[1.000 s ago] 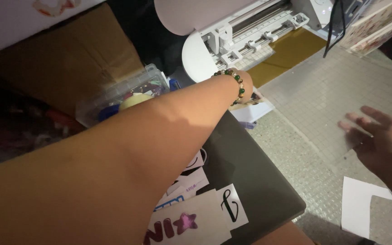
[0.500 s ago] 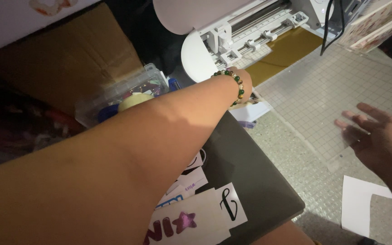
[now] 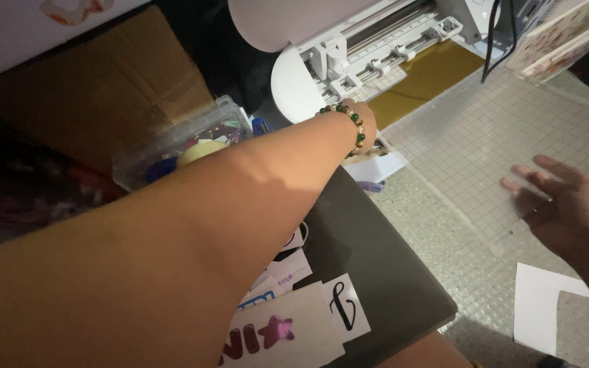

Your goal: The person places a sheet of gold vinyl material into a white cutting machine and closes the lid. They then operate a computer using a keyboard and mouse, likely to send a design to the machine. Finally, they return to the machine to retrieve the cut material.

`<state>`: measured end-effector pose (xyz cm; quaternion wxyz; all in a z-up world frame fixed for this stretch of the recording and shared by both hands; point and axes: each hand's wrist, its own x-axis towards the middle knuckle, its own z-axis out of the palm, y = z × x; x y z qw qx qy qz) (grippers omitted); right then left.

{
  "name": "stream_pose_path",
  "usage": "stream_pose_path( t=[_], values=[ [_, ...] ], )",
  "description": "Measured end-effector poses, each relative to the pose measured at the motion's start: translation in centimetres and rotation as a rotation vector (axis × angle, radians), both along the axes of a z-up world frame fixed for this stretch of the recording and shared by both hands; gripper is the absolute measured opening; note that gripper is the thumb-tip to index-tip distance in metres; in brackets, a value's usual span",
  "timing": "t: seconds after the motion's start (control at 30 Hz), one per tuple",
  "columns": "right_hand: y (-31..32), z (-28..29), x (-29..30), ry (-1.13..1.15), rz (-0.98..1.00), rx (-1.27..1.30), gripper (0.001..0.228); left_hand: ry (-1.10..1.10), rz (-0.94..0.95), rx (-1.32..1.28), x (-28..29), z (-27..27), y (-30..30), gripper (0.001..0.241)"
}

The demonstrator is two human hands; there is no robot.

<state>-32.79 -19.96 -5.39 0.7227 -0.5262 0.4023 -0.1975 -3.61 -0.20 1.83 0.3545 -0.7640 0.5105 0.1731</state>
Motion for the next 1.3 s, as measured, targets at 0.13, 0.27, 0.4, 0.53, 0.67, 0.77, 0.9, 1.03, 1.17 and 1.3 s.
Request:
stream_pose_path(
  t=[0.13,0.27,0.4,0.53,0.67,0.77,0.9,1.03,1.17,1.3],
  values=[
    [-1.0,-1.2,0.0,-0.026,0.006,0.01,0.035,-0.036,-0.008,0.035,-0.3,0.0,0.1,0.032],
    [-1.4,-1.8,-0.4,-0.047,0.021,0.029,0.031,-0.036,0.035,0.037,0.5,-1.4,-0.7,0.05],
    [-0.6,-0.7,0.0,-0.01,-0.017,0.036,0.029,-0.027,0.013,0.039,0.4,-0.9,-0.2,0.043],
    [-0.8,-0.8,0.1,0.019,-0.007,0.03,0.037,-0.009,0.002,-0.019,0.4,-0.9,-0.1,0.032],
    [-1.1,-1.1,0.0,0.03,-0.006,0.048,0.036,0.077,0.252,-0.202,-0.8,0.0,0.8,0.028],
    [-0.3,0.1,0.1,0.038,-0.023,0.055,0.034,-0.09,-0.395,0.025,0.0,-0.7,-1.6,0.036],
    [-0.2,0.3,0.0,0.015,-0.015,0.047,0.042,0.258,-0.051,-0.116,-5.2,3.5,-3.4,0.028],
    [-0.3,0.7,0.0,0.021,-0.017,0.107,0.037,0.399,0.079,-0.307,-13.7,7.6,-0.1,0.038],
    [-0.4,1.7,-0.3,0.023,-0.029,0.134,0.034,0.41,0.098,-0.477,-21.2,11.6,1.3,0.088],
    [-3.0,1.2,-1.4,-0.224,0.251,0.117,0.019,0.335,0.0,-0.701,-22.1,7.6,-0.9,0.07]
  ],
)
